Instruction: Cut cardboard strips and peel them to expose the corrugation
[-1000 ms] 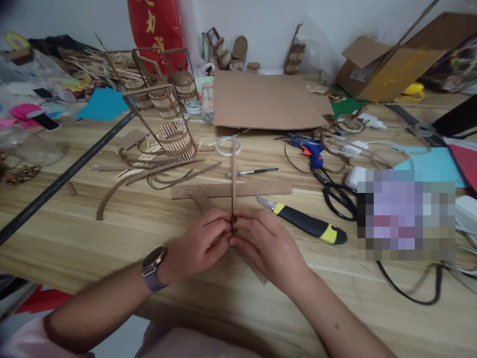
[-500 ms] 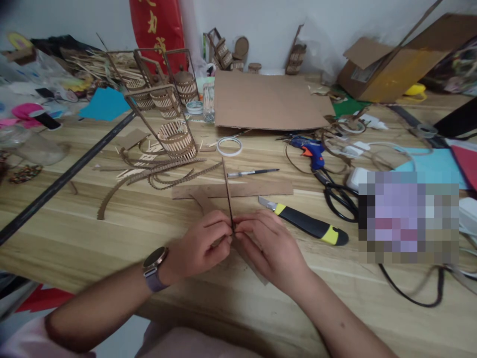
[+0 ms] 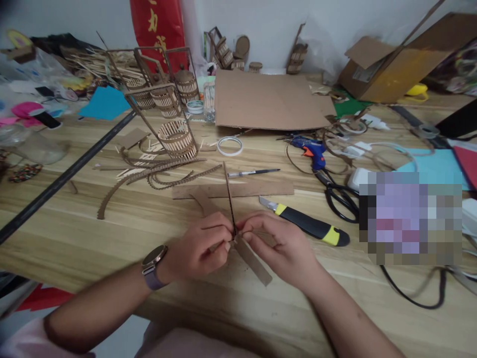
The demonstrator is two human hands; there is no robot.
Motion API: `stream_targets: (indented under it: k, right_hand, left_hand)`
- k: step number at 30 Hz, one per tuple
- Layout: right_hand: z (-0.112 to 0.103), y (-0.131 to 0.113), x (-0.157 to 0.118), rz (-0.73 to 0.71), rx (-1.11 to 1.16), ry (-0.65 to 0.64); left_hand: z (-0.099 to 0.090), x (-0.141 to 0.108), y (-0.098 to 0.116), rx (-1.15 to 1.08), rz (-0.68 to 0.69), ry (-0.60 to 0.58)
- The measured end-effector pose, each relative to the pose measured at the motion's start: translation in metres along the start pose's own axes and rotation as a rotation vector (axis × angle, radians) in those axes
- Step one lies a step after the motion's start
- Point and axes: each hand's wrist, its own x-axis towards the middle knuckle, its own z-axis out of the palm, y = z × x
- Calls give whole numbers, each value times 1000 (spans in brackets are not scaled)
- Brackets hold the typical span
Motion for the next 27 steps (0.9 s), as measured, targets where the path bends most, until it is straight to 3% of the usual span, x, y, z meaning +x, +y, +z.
stream_targets:
  k: [6, 9, 15, 27]
  right_hand:
    - [-1, 3, -4, 116, 101, 34]
    - [3, 3, -7, 56, 16, 80]
    - [15, -2, -6, -262, -263, 151]
    - [24, 1, -6, -348, -337, 217]
  left_hand:
    - [-3, 0, 1, -106, 47, -1]
    - [-2, 1, 1, -115, 36, 17]
    - [0, 2, -5, -142, -254, 20]
    - [5, 4, -4, -142, -179, 47]
